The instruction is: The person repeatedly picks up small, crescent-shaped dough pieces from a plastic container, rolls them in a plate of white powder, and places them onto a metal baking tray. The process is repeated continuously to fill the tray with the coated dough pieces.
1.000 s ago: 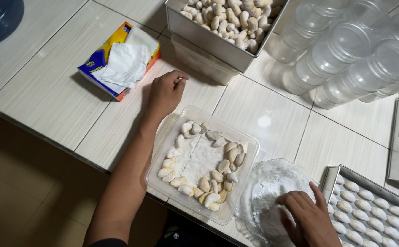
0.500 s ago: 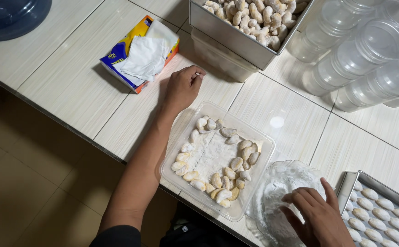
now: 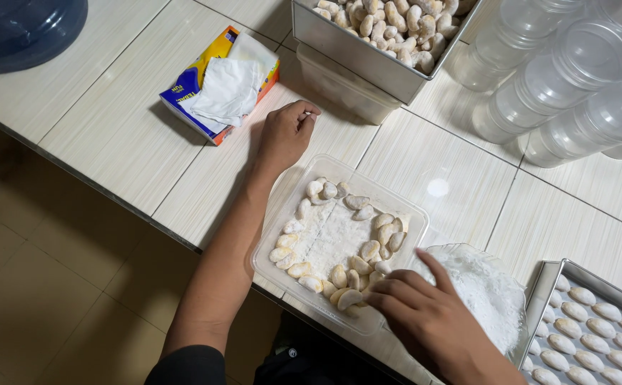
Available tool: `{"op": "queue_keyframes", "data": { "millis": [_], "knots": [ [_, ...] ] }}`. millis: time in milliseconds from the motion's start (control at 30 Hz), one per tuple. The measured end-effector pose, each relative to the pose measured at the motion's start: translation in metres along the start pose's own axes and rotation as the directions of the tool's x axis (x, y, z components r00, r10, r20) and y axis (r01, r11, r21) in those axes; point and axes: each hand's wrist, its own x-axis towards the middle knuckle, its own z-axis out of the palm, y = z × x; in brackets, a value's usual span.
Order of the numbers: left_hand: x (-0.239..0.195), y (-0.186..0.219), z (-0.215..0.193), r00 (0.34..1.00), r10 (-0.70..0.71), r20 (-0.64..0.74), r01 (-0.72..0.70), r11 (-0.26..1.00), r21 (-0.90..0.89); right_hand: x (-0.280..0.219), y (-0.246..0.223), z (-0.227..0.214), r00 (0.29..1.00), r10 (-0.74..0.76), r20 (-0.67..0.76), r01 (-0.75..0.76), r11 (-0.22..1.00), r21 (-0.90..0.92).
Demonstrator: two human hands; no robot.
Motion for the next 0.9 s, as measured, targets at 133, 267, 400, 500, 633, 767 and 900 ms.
{"op": "queue_keyframes", "data": {
  "millis": [133, 267, 400, 500, 633, 767, 900],
  "knots": [
    [0.001, -0.001, 0.000, 0.999, -0.032, 0.014, 0.032, 0.999, 0.003, 0.024, 0.002, 0.022, 0.991, -0.082, 0.108, 0.079, 0.996, 0.036],
    [0.001, 0.002, -0.001, 0.999, -0.033, 0.012, 0.033, 0.999, -0.012, 0.033, 0.006, 0.044, 0.980, -0.072, 0.184, 0.088, 0.993, -0.082],
    [0.002, -0.002, 0.001, 0.999, -0.029, 0.015, 0.029, 1.000, -0.006, 0.031, 0.010, 0.052, 0.960, -0.049, 0.274, 0.074, 0.994, -0.081],
    [0.001, -0.001, 0.000, 0.999, -0.038, 0.020, 0.038, 0.999, 0.000, 0.030, 0.010, 0.047, 0.951, -0.035, 0.307, 0.053, 0.997, -0.049],
    [0.000, 0.004, -0.003, 0.998, -0.045, 0.031, 0.044, 0.999, 0.025, 0.030, 0.011, 0.044, 0.939, 0.001, 0.343, 0.012, 0.999, -0.037],
    [0.001, 0.001, -0.001, 0.998, -0.051, 0.031, 0.050, 0.999, 0.021, 0.026, 0.012, 0.051, 0.949, 0.007, 0.315, 0.017, 0.997, -0.073],
    [0.000, 0.006, -0.005, 0.997, -0.071, 0.040, 0.069, 0.997, 0.041, 0.025, 0.006, 0.049, 0.958, 0.004, 0.287, 0.033, 0.992, -0.123]
  ]
}}
